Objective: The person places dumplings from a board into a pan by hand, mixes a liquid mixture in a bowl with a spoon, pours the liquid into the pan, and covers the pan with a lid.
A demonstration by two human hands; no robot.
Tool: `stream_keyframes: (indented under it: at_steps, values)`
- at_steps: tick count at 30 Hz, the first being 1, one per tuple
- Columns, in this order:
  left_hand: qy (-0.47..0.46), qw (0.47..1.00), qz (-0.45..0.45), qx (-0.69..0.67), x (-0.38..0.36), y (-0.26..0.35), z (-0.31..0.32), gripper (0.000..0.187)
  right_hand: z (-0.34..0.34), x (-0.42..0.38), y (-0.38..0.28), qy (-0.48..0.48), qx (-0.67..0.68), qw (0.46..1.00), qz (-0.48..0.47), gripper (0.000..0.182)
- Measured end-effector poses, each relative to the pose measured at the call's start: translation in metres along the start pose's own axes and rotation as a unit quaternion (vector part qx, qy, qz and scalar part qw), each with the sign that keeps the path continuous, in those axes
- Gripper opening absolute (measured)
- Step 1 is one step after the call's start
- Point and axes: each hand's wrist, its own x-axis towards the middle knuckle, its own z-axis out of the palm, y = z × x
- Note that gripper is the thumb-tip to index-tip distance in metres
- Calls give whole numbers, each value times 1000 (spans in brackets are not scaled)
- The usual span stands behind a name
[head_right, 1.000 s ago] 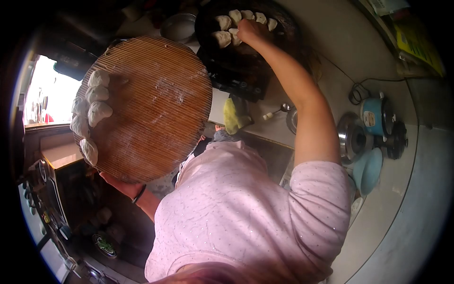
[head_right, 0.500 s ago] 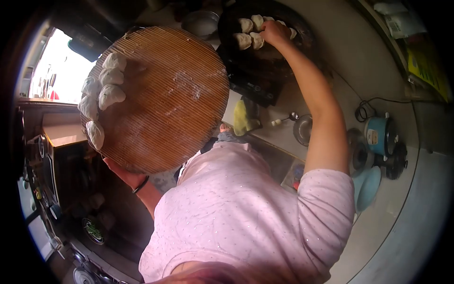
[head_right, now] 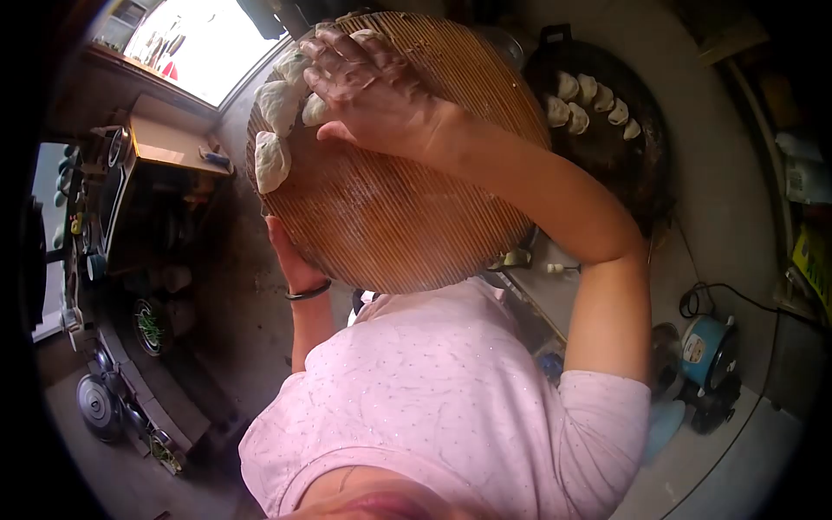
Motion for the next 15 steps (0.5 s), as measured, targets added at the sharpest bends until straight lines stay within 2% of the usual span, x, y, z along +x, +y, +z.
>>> stream_keyframes:
  at_steps: [3,8,12,15]
  values:
    - [-34,998,-13,-45,-2,1,2,58,10,3,-4,-23,-32,999,-6,54]
    - [-3,1000,1,-16,-3,-2,-5,56,1,-9,-11,-23,60,997,-31,45]
    - [-51,998,-13,18,1,-5,-13,59,9,-19,-16,15,60,998,2,38]
    - [-40,999,-26,-6,2,-6,-5,58,4,-26,-15,35,82,995,42,36]
